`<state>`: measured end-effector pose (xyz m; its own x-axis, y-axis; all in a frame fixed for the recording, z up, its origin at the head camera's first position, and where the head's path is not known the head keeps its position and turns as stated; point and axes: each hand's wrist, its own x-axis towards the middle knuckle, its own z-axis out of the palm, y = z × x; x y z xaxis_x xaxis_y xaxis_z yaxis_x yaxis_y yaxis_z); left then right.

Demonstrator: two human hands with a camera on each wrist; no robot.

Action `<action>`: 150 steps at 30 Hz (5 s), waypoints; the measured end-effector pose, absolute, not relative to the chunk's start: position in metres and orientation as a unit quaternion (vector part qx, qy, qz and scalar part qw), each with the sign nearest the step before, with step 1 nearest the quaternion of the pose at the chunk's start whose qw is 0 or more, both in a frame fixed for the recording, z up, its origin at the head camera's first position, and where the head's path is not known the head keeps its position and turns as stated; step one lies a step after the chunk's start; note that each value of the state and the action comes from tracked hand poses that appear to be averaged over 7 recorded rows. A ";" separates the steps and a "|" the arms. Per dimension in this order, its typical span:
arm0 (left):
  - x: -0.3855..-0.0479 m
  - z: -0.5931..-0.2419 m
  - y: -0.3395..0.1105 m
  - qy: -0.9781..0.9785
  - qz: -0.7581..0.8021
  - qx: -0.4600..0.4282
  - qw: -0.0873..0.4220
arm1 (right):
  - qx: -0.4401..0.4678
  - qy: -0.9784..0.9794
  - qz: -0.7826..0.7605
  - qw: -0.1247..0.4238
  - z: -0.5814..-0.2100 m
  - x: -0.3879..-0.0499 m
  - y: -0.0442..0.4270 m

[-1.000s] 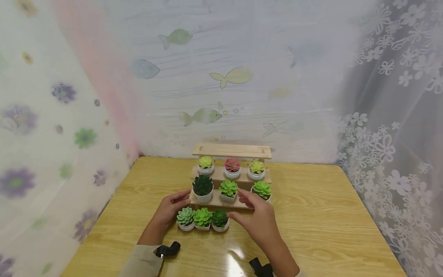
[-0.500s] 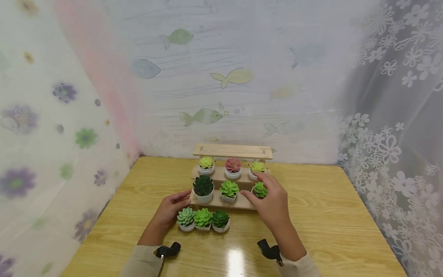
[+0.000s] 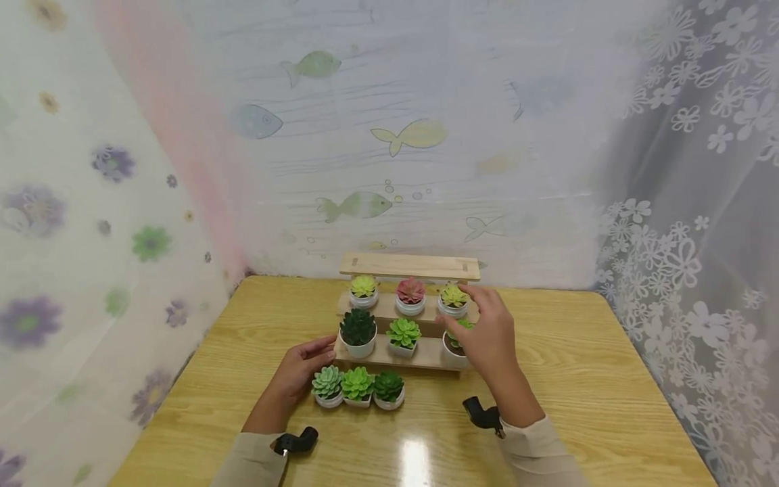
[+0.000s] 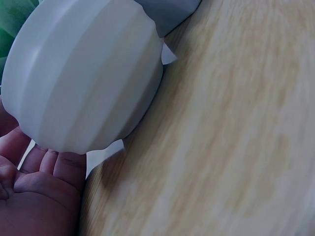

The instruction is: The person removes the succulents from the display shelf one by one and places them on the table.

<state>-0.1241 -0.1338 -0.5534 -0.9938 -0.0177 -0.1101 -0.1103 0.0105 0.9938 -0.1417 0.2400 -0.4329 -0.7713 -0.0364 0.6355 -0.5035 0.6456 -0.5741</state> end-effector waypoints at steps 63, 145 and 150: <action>-0.124 -0.551 -0.135 0.706 0.705 -0.045 0.047 | 0.023 -0.905 0.425 -0.002 -0.429 -0.187 0.248; -0.123 -0.550 -0.134 0.709 0.702 -0.054 0.046 | 0.045 -0.844 0.533 -0.051 -0.452 -0.067 0.223; -0.123 -0.548 -0.135 0.705 0.705 -0.052 0.048 | 0.042 -0.841 0.536 -0.059 -0.463 -0.065 0.224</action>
